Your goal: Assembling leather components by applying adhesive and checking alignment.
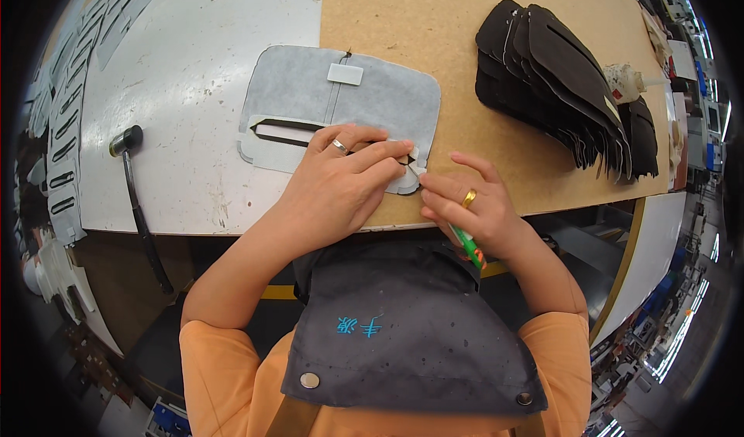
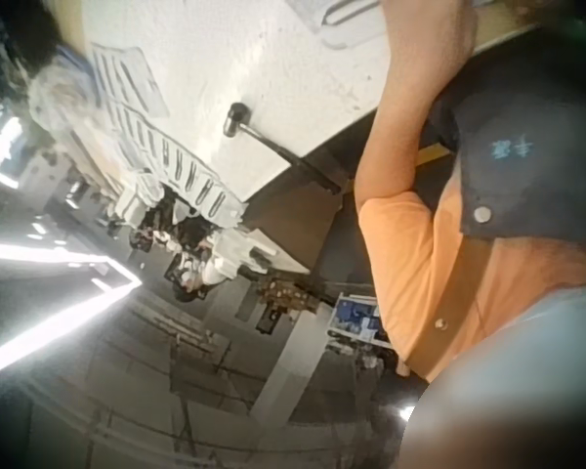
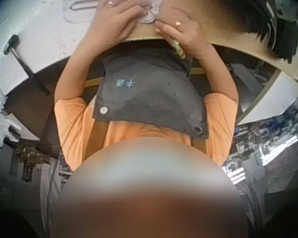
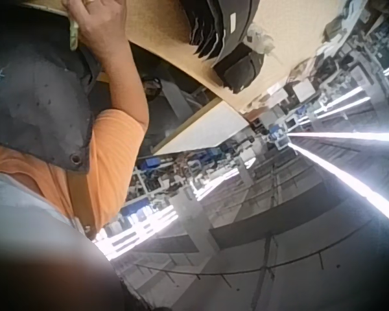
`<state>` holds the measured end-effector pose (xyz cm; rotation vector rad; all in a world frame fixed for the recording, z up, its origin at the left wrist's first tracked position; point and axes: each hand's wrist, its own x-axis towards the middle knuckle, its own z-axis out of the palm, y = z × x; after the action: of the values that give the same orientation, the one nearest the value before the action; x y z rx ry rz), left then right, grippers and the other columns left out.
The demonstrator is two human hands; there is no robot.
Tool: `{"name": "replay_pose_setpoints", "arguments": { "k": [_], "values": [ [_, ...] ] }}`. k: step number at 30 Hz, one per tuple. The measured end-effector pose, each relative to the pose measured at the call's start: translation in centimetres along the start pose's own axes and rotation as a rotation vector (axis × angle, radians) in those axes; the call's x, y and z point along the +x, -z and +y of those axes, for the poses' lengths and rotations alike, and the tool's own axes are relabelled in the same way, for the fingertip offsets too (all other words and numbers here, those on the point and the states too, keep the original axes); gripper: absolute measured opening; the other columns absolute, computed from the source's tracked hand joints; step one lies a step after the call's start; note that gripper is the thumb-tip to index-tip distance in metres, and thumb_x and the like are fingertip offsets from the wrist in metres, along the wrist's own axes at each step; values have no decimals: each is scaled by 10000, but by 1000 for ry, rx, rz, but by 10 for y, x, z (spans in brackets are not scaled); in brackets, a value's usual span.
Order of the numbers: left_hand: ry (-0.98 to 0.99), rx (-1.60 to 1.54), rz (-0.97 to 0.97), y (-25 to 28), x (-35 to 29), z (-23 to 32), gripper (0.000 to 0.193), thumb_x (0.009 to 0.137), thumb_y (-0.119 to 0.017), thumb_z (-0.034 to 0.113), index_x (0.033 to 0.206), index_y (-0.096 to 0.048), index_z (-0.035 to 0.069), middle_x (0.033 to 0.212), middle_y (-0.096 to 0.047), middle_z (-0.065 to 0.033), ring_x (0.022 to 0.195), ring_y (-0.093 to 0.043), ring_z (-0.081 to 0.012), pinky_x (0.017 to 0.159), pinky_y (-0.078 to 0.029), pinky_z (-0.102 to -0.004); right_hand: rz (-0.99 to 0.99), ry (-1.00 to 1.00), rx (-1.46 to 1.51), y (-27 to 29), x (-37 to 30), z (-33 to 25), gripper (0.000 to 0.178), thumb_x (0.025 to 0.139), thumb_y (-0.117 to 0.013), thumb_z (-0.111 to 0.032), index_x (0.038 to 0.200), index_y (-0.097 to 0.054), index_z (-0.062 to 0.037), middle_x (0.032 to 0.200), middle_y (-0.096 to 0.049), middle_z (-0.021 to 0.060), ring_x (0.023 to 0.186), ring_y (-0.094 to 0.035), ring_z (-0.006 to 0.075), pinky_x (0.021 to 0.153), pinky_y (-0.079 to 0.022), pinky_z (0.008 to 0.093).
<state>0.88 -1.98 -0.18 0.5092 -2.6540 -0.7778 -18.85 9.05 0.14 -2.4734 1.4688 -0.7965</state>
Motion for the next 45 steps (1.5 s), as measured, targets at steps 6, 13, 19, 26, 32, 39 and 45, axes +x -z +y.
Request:
{"name": "replay_pose_setpoints", "arguments": {
  "k": [6,13,19,26,32,39,45],
  "values": [
    [59,-67,12,-2,0,-2,177,759,-603,26,922,-608,97,1155,-613,11,1109,-520,-227,927,-337,-361,-10,26,-108,-2,-11,0,134,761,-696,-112,849,-602,-76,1005,-653,66,857,-635,155,974,-415,401],
    [81,-56,87,-7,1,1,133,777,-601,58,903,-616,97,1130,-606,13,1066,-531,-211,915,-352,-364,252,-177,332,-7,-18,2,196,732,-712,-20,900,-612,-33,976,-650,93,880,-633,253,866,-501,401],
    [-41,95,95,-5,-1,10,192,720,-628,44,904,-634,100,1079,-595,10,1042,-529,-214,911,-349,-361,221,-276,216,-8,-11,-5,143,739,-685,4,857,-606,-16,941,-642,111,868,-629,292,852,-510,393],
    [9,45,119,-11,-6,6,265,710,-625,16,968,-615,71,1089,-564,-33,1056,-512,-219,906,-352,-367,285,-357,312,-7,-9,-7,143,760,-675,1,876,-592,-12,895,-635,127,799,-628,284,757,-517,353],
    [-11,53,100,-11,-5,7,327,736,-609,1,1059,-589,46,1145,-553,-63,1134,-495,-247,970,-356,-403,296,-328,344,-13,6,-11,153,759,-681,3,870,-577,-8,870,-625,136,754,-620,270,656,-504,318],
    [-6,82,55,-11,-6,7,369,710,-612,-4,1072,-602,65,1202,-555,-62,1155,-492,-264,999,-357,-444,203,-191,74,-13,13,-15,181,721,-696,6,851,-571,-7,847,-615,119,737,-622,261,613,-507,323],
    [4,81,55,-11,-4,8,381,700,-615,-4,1074,-601,68,1191,-569,-57,1155,-491,-262,1004,-352,-452,288,-307,224,-14,11,-9,123,761,-661,26,842,-575,-12,816,-614,114,695,-617,243,594,-501,297]
  ]
}}
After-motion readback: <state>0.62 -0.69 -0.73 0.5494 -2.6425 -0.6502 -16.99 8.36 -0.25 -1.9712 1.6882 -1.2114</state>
